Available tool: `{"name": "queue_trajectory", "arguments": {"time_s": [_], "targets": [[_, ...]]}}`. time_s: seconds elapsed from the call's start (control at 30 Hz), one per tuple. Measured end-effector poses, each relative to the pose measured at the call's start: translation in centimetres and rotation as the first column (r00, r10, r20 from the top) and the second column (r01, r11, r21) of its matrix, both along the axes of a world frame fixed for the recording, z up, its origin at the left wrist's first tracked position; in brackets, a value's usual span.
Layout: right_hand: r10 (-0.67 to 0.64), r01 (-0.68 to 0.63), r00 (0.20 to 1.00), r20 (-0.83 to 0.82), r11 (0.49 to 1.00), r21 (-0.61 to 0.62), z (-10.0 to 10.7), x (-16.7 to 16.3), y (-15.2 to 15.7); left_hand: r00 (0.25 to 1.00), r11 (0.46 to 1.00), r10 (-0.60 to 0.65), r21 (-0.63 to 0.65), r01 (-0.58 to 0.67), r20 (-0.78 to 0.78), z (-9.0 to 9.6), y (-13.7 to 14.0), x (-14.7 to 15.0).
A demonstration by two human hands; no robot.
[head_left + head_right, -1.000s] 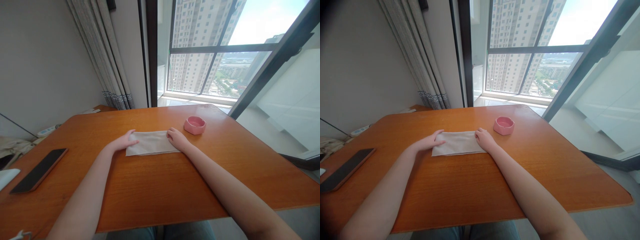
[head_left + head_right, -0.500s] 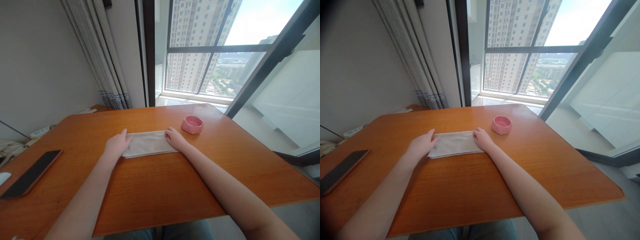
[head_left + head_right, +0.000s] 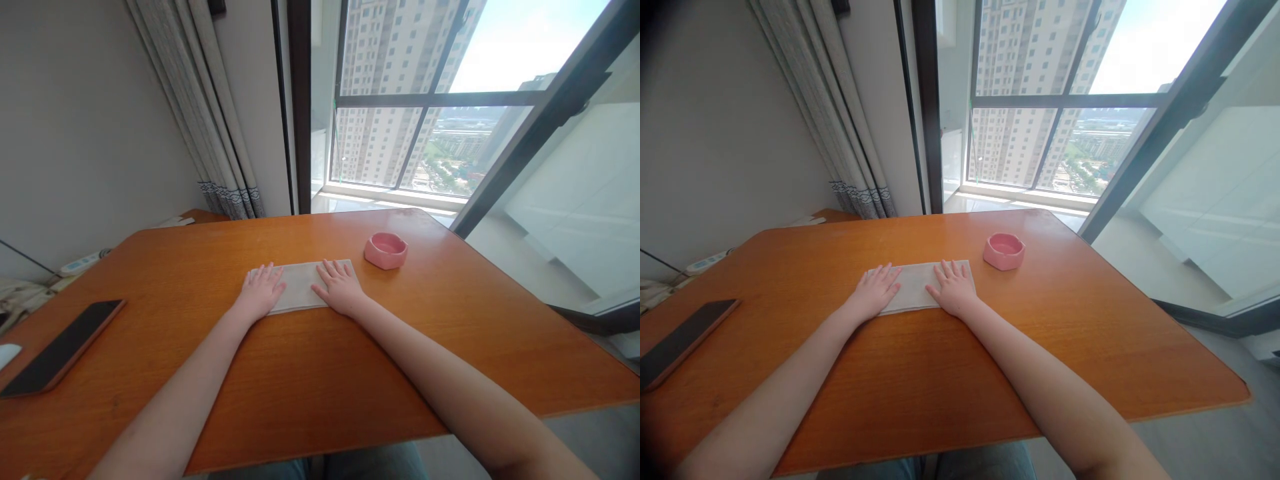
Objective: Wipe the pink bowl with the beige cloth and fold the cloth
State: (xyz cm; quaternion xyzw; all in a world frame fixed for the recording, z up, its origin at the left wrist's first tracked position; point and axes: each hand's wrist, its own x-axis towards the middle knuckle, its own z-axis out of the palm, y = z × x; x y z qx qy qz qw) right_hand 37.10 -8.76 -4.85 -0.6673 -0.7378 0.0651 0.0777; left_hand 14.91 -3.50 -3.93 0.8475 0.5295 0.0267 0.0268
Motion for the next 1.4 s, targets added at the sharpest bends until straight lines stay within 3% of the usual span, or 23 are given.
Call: {"name": "queue_trajectory", "arguments": {"time_s": [0.1, 0.17, 0.23, 0.3, 0.37, 0.47, 0.57, 0.67, 0.8, 1.0, 1.1, 1.2, 1.3, 1.4], "targets": [[-0.046, 0.046, 0.999, 0.027, 0.999, 0.001, 0.0, -0.1, -0.1, 0.971, 0.967, 0.237, 0.096, -0.234, -0.026, 1.5, 0.3, -1.4], [-0.065, 0.064, 0.997, 0.030, 0.998, 0.007, 0.0, -0.3, -0.1, 0.940, 0.940, 0.340, 0.036, -0.339, -0.040, 2.3, 0.7, -2.3], [-0.076, 0.076, 0.997, 0.024, 0.997, 0.010, 0.0, -0.5, -0.2, 0.937, 0.928, 0.346, -0.130, -0.350, -0.051, 2.7, 1.1, -3.0], [-0.082, 0.082, 0.997, 0.009, 0.996, 0.024, 0.1, -0.5, -0.2, 0.956, 0.921, 0.292, -0.267, -0.286, -0.016, 2.6, 1.5, -3.3], [-0.082, 0.084, 0.996, -0.025, 0.995, 0.063, 0.3, -0.4, -0.2, 0.969, 0.928, 0.245, -0.300, -0.222, 0.042, 2.4, 1.8, -3.3], [-0.073, 0.086, 0.992, -0.107, 0.988, 0.125, 1.0, 0.4, -0.3, 0.960, 0.947, 0.269, -0.206, -0.248, 0.080, 2.3, 2.0, -3.6], [-0.102, 0.122, 0.987, -0.127, 0.980, 0.156, 1.6, 1.2, -0.3, 0.914, 0.919, 0.394, -0.041, -0.392, 0.094, 3.0, 1.9, -4.3], [-0.096, 0.119, 0.986, -0.134, 0.976, 0.180, 1.5, 1.4, -0.3, 0.874, 0.880, 0.394, 0.160, -0.448, 0.284, 3.8, 1.3, -4.4], [0.015, 0.027, 0.979, -0.205, 0.979, 0.202, 0.6, 0.7, 0.1, 0.819, 0.869, 0.089, 0.357, -0.342, 0.567, 3.8, -0.5, -1.4], [0.022, 0.072, 0.924, -0.383, 0.971, 0.230, -0.6, 0.5, 1.3, 0.821, 0.934, -0.269, 0.344, 0.096, 0.503, 1.6, -3.5, 5.2], [0.015, 0.133, 0.786, -0.618, 0.972, 0.194, -1.2, 1.2, 2.1, 0.818, 0.936, -0.336, 0.259, 0.237, 0.466, 0.7, -4.1, 6.3], [0.034, 0.151, 0.632, -0.774, 0.974, 0.166, -2.0, 1.6, 2.8, 0.814, 0.932, -0.360, 0.213, 0.293, 0.455, 0.3, -4.3, 6.3], [0.034, 0.159, 0.605, -0.796, 0.974, 0.163, -2.5, 1.7, 3.2, 0.809, 0.916, -0.401, 0.198, 0.349, 0.429, 0.4, -4.5, 6.2], [0.018, 0.172, 0.644, -0.765, 0.971, 0.168, -2.3, 1.8, 3.1, 0.802, 0.905, -0.424, 0.160, 0.395, 0.421, 0.5, -4.7, 6.3]]}}
